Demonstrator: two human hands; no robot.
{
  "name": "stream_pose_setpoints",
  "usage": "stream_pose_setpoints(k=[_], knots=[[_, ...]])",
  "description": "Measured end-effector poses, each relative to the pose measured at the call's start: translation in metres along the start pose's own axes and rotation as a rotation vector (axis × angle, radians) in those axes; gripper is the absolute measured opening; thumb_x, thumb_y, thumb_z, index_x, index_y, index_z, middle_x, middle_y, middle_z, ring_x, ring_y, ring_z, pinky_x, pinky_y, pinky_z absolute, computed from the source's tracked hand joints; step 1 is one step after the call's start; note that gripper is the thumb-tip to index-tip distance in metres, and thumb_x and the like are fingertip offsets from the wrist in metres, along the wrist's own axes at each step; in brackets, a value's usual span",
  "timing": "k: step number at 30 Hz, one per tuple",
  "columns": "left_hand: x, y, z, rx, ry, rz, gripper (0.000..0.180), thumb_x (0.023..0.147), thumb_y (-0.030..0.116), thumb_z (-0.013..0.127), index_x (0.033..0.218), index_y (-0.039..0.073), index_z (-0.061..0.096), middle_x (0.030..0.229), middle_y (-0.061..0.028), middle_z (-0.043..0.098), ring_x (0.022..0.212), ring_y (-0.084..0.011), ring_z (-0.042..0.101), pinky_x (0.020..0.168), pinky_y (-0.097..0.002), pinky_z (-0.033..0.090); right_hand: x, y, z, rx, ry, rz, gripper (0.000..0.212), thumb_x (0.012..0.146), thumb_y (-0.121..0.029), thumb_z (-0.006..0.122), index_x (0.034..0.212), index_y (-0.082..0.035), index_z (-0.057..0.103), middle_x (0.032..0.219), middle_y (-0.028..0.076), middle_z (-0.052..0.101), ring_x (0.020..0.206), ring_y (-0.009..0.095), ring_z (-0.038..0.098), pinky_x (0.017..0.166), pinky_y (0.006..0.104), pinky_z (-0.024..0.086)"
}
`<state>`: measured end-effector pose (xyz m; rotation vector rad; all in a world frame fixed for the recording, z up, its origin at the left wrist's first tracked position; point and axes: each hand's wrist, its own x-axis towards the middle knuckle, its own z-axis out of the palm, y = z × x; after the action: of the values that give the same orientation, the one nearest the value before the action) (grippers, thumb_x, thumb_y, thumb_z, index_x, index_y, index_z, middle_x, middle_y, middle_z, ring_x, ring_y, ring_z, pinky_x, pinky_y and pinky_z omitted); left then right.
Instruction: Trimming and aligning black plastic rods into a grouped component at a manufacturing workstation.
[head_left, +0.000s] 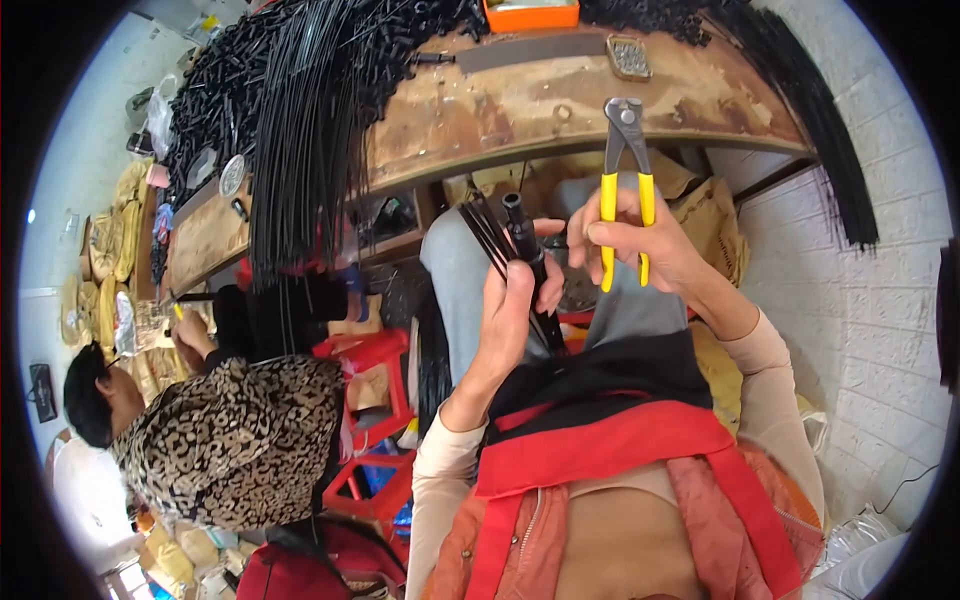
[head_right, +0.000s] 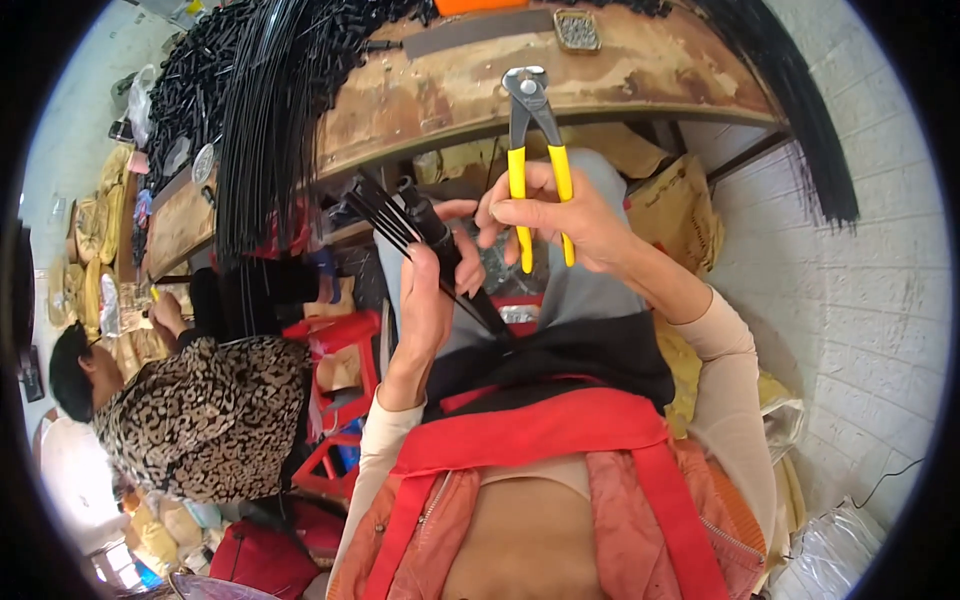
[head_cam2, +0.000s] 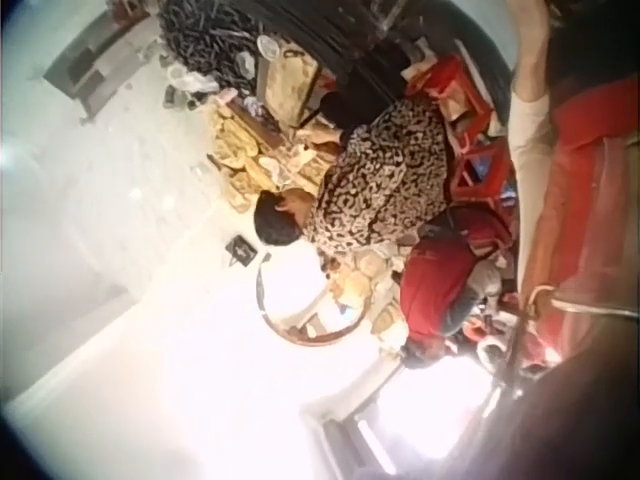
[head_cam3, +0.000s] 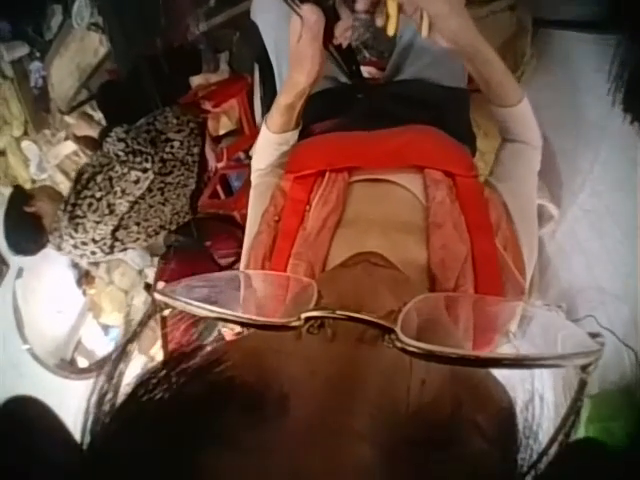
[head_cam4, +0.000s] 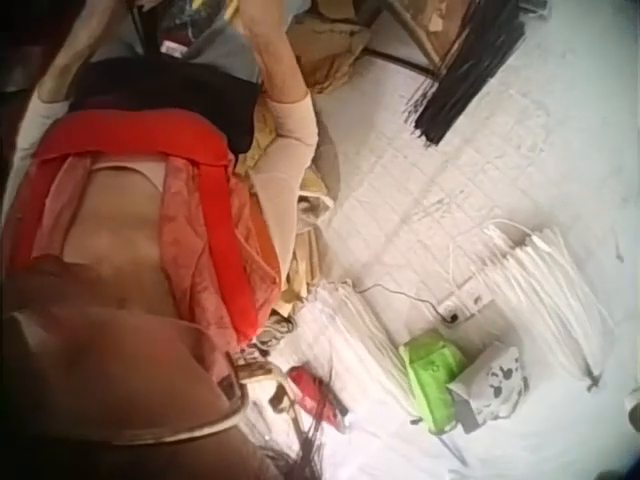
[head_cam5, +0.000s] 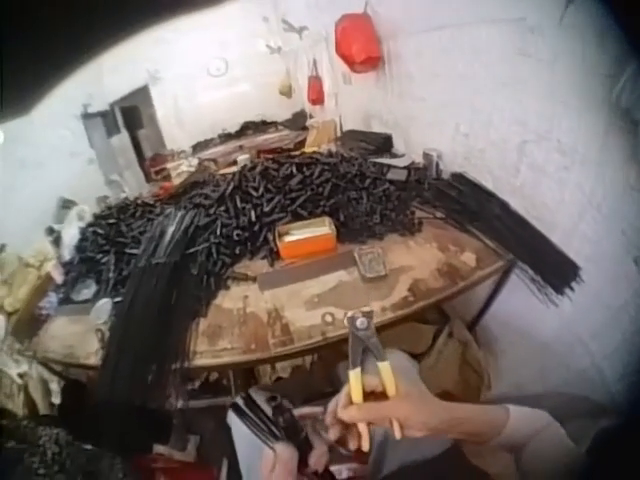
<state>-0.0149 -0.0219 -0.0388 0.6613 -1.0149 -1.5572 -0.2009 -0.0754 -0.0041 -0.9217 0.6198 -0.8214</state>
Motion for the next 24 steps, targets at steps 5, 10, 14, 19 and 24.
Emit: stream_pose_setpoints(k=[5, 10, 14, 19, 24], knots=[[-0.02, 0.001, 0.002, 0.107, 0.033, 0.05, 0.073, 0.096, 0.06, 0.042, 0.128, -0.005, 0.044, 0.07, 0.0003, 0.045, 0.059, -0.0075, 0.038, 0.054, -0.0228, 0.033, -0.014, 0.018, 0.016, -0.053, -0.024, -0.134, 0.013, 0.089, -0.009, 0.063, 0.094, -0.002, 0.054, 0.087, 0.009, 0.057, 0.07, 0.017, 0.059, 0.071, 0.0314, 0.051], [-0.029, 0.003, 0.015, 0.146, 0.008, 0.055, 0.082, 0.093, 0.065, 0.042, 0.132, -0.007, 0.041, 0.067, 0.0009, 0.042, 0.057, -0.0075, 0.038, 0.053, -0.0229, 0.032, -0.038, 0.032, 0.031, -0.22, 0.031, -0.341, 0.013, 0.09, 0.003, 0.063, 0.096, -0.002, 0.053, 0.089, 0.01, 0.059, 0.081, 0.015, 0.061, 0.075, 0.0287, 0.05], [-0.033, 0.004, 0.013, 0.152, -0.09, 0.037, 0.089, 0.093, 0.067, 0.039, 0.138, -0.009, 0.038, 0.069, 0.0018, 0.045, 0.06, -0.0068, 0.039, 0.056, -0.0219, 0.033, -0.041, 0.03, 0.03, -0.402, -0.054, -0.6, 0.022, 0.087, 0.008, 0.063, 0.103, -0.002, 0.053, 0.094, 0.012, 0.064, 0.092, 0.02, 0.063, 0.081, 0.0325, 0.051], [-0.035, 0.005, 0.014, 0.179, -0.086, 0.019, 0.09, 0.093, 0.069, 0.036, 0.135, -0.01, 0.042, 0.068, 0.0024, 0.047, 0.061, -0.0065, 0.041, 0.056, -0.0218, 0.034, -0.037, 0.038, 0.032, -0.358, -0.063, -0.65, 0.023, 0.087, 0.008, 0.063, 0.104, -0.002, 0.052, 0.094, 0.01, 0.064, 0.094, 0.024, 0.064, 0.087, 0.0372, 0.051], [-0.034, 0.008, 0.013, 0.209, -0.086, 0.015, 0.09, 0.093, 0.07, 0.034, 0.135, -0.009, 0.043, 0.068, 0.002, 0.047, 0.061, -0.0066, 0.042, 0.057, -0.0218, 0.034, -0.039, 0.033, 0.035, -0.337, -0.062, -0.608, 0.023, 0.087, 0.009, 0.063, 0.103, -0.002, 0.052, 0.091, 0.01, 0.064, 0.1, 0.029, 0.063, 0.088, 0.039, 0.05]])
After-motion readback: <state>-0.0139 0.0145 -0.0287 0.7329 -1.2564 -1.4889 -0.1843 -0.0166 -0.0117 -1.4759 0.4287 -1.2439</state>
